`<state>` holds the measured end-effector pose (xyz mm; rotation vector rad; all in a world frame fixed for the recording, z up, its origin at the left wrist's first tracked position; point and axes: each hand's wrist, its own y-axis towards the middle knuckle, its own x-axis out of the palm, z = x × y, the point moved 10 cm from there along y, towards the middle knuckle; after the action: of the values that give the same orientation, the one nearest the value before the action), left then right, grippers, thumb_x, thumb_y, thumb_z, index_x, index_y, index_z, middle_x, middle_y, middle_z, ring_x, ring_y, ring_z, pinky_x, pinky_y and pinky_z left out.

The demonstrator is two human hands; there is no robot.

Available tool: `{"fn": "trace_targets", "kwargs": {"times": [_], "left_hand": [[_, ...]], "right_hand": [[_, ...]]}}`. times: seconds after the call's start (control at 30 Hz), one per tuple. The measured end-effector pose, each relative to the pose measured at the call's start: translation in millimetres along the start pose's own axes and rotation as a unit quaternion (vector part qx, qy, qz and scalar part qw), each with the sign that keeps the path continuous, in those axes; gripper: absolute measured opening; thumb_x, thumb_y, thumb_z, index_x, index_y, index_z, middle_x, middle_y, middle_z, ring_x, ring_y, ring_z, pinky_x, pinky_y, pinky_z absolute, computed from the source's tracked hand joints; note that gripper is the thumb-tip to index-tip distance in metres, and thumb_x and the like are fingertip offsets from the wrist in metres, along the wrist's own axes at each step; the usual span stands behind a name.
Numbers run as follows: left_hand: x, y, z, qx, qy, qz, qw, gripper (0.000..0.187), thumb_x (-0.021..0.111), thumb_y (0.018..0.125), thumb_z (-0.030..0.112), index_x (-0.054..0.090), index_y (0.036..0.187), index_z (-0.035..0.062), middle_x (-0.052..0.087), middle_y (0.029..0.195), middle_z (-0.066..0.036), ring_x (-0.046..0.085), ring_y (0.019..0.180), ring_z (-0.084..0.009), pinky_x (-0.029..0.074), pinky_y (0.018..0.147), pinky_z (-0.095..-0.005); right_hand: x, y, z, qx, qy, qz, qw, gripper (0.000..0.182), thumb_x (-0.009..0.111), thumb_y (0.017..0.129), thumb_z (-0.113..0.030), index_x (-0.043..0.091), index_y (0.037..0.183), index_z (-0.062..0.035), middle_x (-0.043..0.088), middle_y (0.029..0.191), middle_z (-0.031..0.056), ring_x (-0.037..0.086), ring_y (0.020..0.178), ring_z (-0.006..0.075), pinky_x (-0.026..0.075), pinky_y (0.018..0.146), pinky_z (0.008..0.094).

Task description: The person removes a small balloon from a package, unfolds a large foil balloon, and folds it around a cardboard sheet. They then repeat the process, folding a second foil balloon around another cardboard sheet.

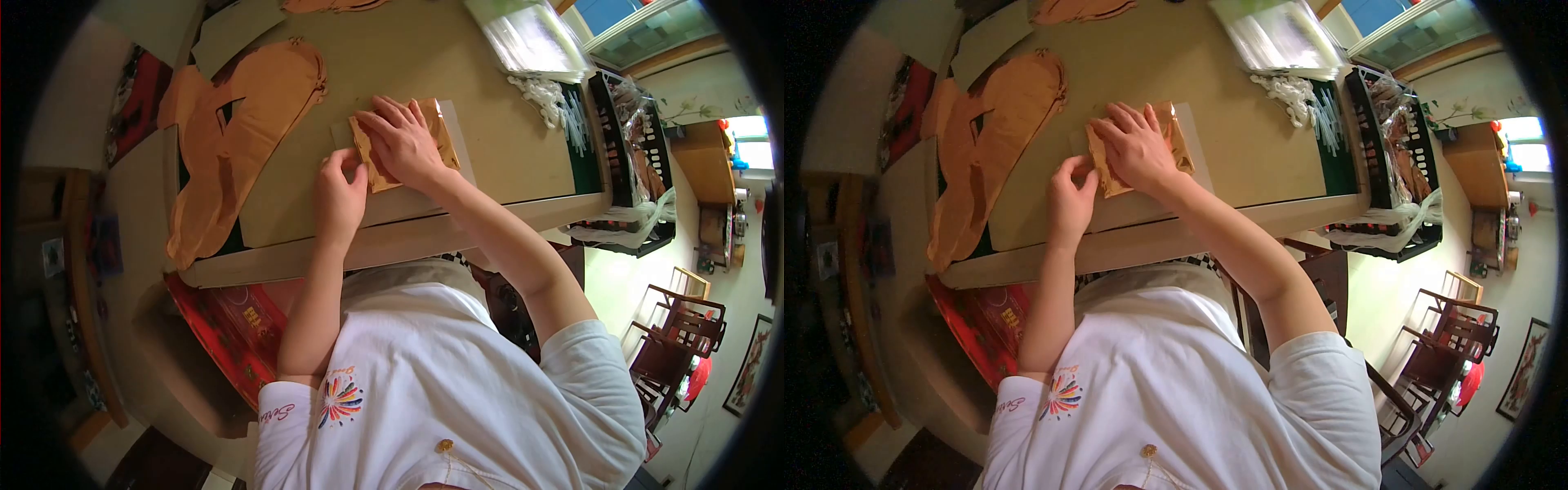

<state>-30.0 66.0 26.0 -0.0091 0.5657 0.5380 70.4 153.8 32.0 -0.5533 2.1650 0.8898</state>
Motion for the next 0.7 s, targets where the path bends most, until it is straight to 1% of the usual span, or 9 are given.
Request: {"fn": "trace_targets", "kwargs": {"times": [0.1,0.2,0.3,0.4,0.5,0.6,0.7], "left_hand": [[8,5,-7,-0.08,0.017,-0.068,0.994,0.022,0.067,0.086,0.013,0.064,0.102,-0.0015,0.069,0.089,-0.014,0.066,0.079,-0.0225,0.05,0.073,-0.0331],[3,9,-8,-0.067,-0.019,-0.013,0.997,0.022,0.07,0.084,0.016,0.064,0.094,-0.0032,0.07,0.087,-0.015,0.066,0.078,-0.0212,0.05,0.071,-0.0328],[6,18,-12,-0.075,-0.036,-0.001,0.997,0.025,0.071,0.083,0.021,0.063,0.089,-0.0017,0.068,0.08,-0.014,0.066,0.072,-0.027,0.05,0.066,-0.0363],[13,21,-8,-0.118,0.018,-0.04,0.992,0.028,0.073,0.081,0.024,0.063,0.082,-0.0021,0.068,0.075,-0.013,0.065,0.066,-0.0253,0.05,0.062,-0.0358],[19,25,-14,-0.107,0.014,-0.054,0.993,0.028,0.073,0.082,0.025,0.064,0.077,-0.0019,0.067,0.067,-0.012,0.064,0.06,-0.0225,0.049,0.059,-0.035],[28,26,-30,-0.15,-0.036,-0.076,0.985,0.03,0.071,0.084,0.025,0.065,0.074,-0.0021,0.064,0.062,-0.011,0.06,0.053,-0.0187,0.048,0.055,-0.0341],[31,23,-30,-0.18,-0.069,-0.105,0.975,0.029,0.067,0.087,0.024,0.066,0.076,-0.0026,0.062,0.06,-0.009,0.055,0.048,-0.0139,0.044,0.048,-0.0314]], "right_hand": [[-8,-1,-8,-0.012,0.012,-0.007,1.0,0.033,0.061,0.085,-0.017,0.06,0.118,-0.0186,0.05,0.134,0.0125,0.04,0.131,0.0307,0.026,0.11,0.0559],[-5,-1,-6,-0.017,0.003,-0.004,1.0,0.033,0.062,0.082,-0.014,0.061,0.116,-0.0181,0.049,0.134,0.0125,0.04,0.131,0.0303,0.026,0.11,0.056],[-6,-1,-4,-0.01,0.027,-0.004,1.0,0.036,0.064,0.08,-0.013,0.061,0.116,-0.0185,0.049,0.133,0.012,0.04,0.131,0.03,0.026,0.11,0.0567],[-7,-1,-5,-0.01,0.025,-0.008,1.0,0.036,0.065,0.079,-0.013,0.061,0.115,-0.0182,0.049,0.132,0.0121,0.04,0.131,0.0303,0.026,0.109,0.0576],[-6,-1,-4,-0.02,0.034,0.0,0.999,0.037,0.067,0.078,-0.013,0.061,0.114,-0.0181,0.049,0.132,0.0117,0.041,0.13,0.0308,0.026,0.109,0.0583],[-7,-1,-5,-0.023,0.046,0.002,0.999,0.034,0.068,0.077,-0.014,0.065,0.111,-0.0176,0.049,0.133,0.0117,0.042,0.13,0.0311,0.026,0.109,0.0582],[-2,-4,-2,-0.035,0.034,-0.004,0.999,0.028,0.067,0.078,-0.017,0.069,0.106,-0.0173,0.051,0.133,0.0123,0.042,0.13,0.0309,0.026,0.11,0.0579]]}}
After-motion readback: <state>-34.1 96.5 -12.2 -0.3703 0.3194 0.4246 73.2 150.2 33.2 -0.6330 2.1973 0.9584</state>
